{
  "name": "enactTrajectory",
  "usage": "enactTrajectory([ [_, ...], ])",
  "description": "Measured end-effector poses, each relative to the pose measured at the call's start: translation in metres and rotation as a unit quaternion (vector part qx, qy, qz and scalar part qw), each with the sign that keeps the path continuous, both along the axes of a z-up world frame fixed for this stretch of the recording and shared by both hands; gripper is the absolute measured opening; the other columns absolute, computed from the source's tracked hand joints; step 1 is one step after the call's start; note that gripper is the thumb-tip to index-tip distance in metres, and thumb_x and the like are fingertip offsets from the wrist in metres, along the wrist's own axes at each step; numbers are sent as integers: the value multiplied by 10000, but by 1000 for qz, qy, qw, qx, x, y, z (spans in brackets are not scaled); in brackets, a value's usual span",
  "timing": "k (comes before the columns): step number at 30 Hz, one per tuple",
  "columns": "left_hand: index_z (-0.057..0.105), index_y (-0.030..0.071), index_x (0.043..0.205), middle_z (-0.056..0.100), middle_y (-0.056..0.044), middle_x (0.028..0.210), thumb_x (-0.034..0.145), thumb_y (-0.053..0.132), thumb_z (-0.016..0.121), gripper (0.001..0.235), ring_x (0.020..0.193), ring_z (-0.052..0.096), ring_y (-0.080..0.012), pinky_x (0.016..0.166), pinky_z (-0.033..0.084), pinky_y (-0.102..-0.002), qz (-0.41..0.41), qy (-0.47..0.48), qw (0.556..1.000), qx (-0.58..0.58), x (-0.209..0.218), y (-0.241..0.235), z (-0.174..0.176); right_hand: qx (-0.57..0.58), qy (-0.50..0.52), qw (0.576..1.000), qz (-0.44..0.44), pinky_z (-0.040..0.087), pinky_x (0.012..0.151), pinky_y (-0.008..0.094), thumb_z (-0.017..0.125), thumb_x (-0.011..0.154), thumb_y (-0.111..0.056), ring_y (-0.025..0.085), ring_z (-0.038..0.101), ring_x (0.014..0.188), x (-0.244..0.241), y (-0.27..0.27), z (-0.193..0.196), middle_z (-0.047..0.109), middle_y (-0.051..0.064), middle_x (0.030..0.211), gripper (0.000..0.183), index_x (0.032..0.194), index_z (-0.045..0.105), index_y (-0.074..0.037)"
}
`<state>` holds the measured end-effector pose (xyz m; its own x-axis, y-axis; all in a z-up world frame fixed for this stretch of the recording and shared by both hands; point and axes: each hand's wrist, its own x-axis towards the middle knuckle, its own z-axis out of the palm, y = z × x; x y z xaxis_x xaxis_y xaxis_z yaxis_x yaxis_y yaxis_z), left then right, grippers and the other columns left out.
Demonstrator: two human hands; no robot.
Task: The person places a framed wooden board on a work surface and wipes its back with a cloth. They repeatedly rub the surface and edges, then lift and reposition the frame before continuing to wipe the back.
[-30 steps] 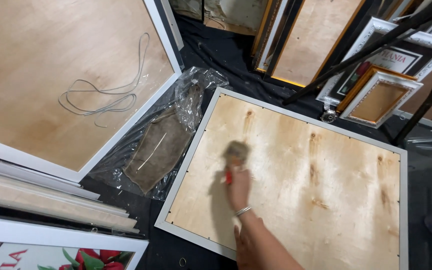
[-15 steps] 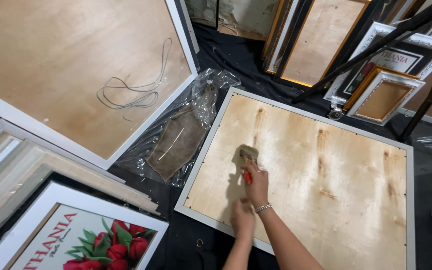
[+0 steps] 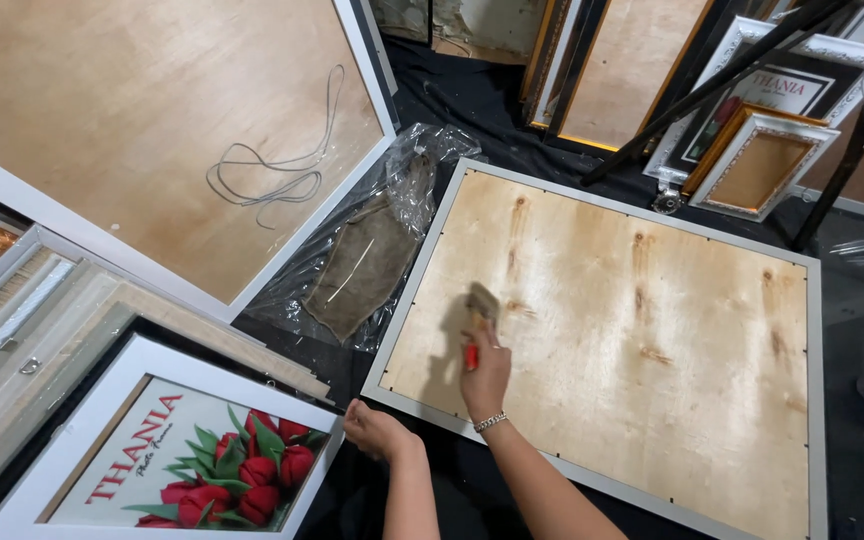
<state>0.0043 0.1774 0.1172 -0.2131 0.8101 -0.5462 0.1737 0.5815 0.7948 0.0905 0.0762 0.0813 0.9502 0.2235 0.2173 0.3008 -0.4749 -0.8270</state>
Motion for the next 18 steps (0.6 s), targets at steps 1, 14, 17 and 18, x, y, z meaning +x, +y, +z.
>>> enactTrajectory([
  [1,630,104,1231,562,-152,1380,953,316,442,397,1324,512,-406,1086,381,-591,9,-26,999,-37,0,-3,12,-95,68,981,-153,475,630,474,593,1002,-228,363,539,803,2,-9,-12,736,62,1151,157,1109,706,-231],
  [14,653,244,1281,416,-51,1601,948,468,257,564,1535,219,-329,1226,47,-581,19,-52,996,-76,-6,-11,11,-76,78,978,178,591,781,459,622,906,-74,374,728,991,-65,-8,6,564,129,1498,249,1105,726,-183],
  [17,671,213,1239,495,-174,1448,990,500,218,592,1381,393,-427,1110,300,-599,-41,-14,998,-52,-3,-18,27,81,193,931,300,527,1005,376,596,1012,-175,247,701,1150,-75,-25,17,734,34,1234,205,1182,710,-173],
  [18,652,230,1201,475,-129,1444,1001,497,330,463,1420,347,-380,1164,229,-530,-57,-28,998,-19,-3,-19,24,119,262,941,179,553,897,344,654,984,-228,199,678,961,-72,-30,9,753,42,1110,200,1165,739,-214],
])
